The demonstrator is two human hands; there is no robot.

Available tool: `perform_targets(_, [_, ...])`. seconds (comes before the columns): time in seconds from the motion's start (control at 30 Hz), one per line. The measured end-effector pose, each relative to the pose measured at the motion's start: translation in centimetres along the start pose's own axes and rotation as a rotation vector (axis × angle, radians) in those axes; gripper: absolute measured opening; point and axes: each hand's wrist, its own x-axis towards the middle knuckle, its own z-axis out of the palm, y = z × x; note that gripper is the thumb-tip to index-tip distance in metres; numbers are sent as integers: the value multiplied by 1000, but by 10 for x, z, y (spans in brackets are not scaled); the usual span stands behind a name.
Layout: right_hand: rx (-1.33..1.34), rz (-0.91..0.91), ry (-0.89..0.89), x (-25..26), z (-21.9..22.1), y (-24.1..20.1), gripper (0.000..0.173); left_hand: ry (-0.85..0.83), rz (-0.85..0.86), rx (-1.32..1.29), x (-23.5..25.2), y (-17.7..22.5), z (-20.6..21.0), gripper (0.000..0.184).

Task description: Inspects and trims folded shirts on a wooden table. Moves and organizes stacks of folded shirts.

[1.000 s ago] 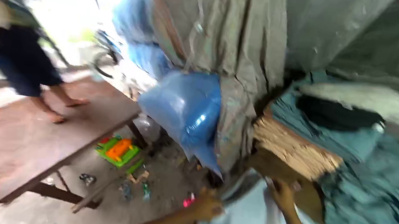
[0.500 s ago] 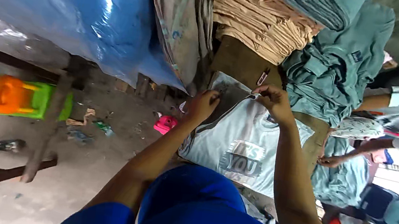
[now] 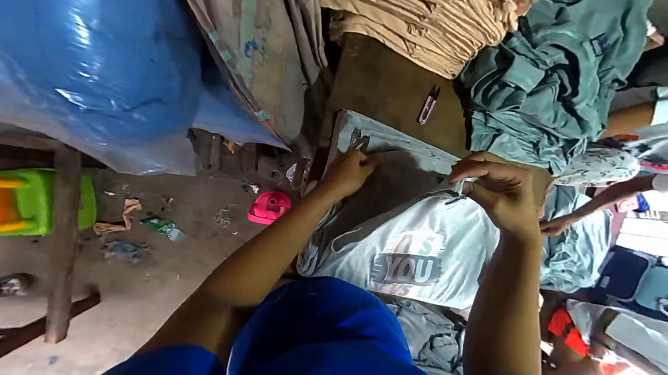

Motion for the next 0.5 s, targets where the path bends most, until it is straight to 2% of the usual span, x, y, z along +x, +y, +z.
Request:
perform_targets(0.1, [31, -8, 14, -1, 4, 1, 12, -28, 89, -325, 10, -6, 14, 33])
perform_targets(0.17, [37, -19, 13, -1, 5, 1, 11, -42, -37, -758, 12, -1, 20, 33])
perform_targets(0.23, [25, -24, 13, 1, 6, -2, 11, 60, -125, -1029, 11, 3, 20, 32])
perform_targets(0.3, [-35, -19, 25, 9, 8, -4, 12, 165, -53, -1016, 11, -1, 12, 42])
perform_targets(0.37, [-173, 7, 39, 26, 16, 2, 14, 205, 63, -898, 14, 0, 5, 49])
perform_targets(0.5, [-287, 144, -56, 70, 44, 38, 23, 152, 157, -714, 17, 20, -3, 46])
